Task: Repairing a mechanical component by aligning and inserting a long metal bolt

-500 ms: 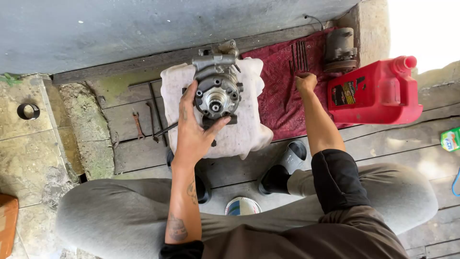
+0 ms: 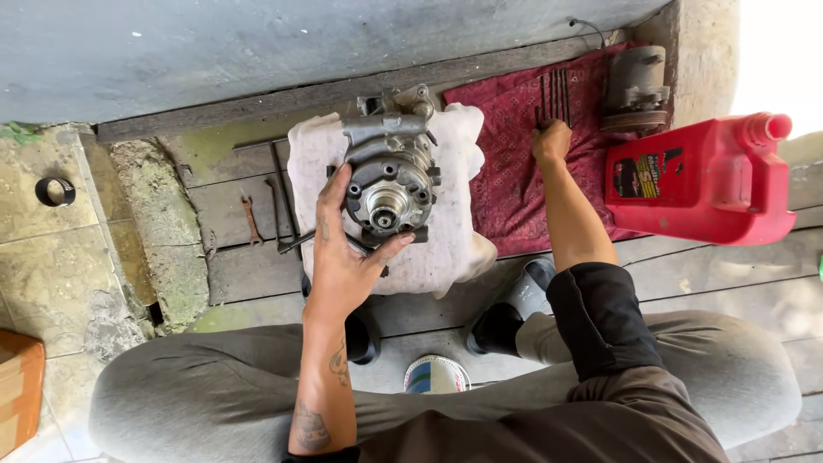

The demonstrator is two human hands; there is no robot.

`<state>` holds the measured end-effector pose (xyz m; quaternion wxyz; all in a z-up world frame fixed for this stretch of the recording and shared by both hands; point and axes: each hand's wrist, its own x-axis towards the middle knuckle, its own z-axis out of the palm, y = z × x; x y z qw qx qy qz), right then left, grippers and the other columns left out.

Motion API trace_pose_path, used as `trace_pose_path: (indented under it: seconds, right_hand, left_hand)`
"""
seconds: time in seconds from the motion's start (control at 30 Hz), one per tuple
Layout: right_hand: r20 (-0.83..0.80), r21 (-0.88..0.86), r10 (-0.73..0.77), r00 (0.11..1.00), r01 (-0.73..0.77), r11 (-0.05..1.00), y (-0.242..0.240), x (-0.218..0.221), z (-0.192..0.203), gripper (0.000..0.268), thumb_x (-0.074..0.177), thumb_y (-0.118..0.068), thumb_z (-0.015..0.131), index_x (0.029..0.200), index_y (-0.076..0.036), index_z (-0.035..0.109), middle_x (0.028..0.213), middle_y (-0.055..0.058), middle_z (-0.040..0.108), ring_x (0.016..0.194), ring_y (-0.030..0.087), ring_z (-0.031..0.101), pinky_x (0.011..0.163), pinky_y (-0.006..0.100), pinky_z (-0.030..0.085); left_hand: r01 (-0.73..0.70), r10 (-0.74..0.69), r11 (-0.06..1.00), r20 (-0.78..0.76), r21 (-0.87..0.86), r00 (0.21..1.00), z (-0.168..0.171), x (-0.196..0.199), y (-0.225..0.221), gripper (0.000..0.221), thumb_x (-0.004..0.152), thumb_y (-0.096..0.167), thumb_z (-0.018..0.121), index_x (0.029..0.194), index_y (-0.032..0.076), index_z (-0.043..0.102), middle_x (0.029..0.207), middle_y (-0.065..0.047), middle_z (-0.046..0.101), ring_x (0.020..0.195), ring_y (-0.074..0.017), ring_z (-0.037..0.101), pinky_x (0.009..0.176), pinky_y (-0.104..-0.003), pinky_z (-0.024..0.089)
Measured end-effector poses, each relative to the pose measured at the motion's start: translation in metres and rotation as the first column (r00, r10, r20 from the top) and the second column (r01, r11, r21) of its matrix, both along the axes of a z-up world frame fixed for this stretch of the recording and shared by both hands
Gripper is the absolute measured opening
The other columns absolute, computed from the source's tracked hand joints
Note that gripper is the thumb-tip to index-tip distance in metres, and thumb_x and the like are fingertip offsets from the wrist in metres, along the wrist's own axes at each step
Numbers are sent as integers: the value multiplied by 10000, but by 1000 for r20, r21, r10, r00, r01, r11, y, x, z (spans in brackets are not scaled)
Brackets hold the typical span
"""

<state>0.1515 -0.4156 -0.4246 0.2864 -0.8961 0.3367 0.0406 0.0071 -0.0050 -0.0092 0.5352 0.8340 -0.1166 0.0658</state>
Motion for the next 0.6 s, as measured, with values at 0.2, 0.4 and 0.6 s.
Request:
trace_pose_path:
  seconds: [0.2,0.4,0.6]
  right_hand:
    - [34,-53,46,998,-44,998,-4,-3,-8,179,849,-124,814,1023,-91,795,927,188,763,958,386,729,800,475,607]
    - [155,-50,89,984,-82,995,-18,-3,-48,187,797,-68,749,979,-37,782,855,223,738,894,423,724,734,496,617]
    - [233,-28,123,965,-119,992,-12,-17,-68,184,823,-82,682,971,20,718,860,251,711,917,449,706,775,526,601]
  left_hand:
    - [-3,3,1000,12,-16,1000,-3,1,0,1050,724,206,967,1547,17,342,1474,-314,415,1373,-519,473,1155,-605,387]
    - [19,-19,1000,16,-19,1000,2,2,0,1023,752,223,947,1543,7,335,1476,-316,407,1389,-529,447,1159,-619,380]
    - [30,-30,999,22,-37,999,3,0,-1,1015,783,224,930,1558,11,311,1493,-318,388,1405,-528,427,1165,-612,377]
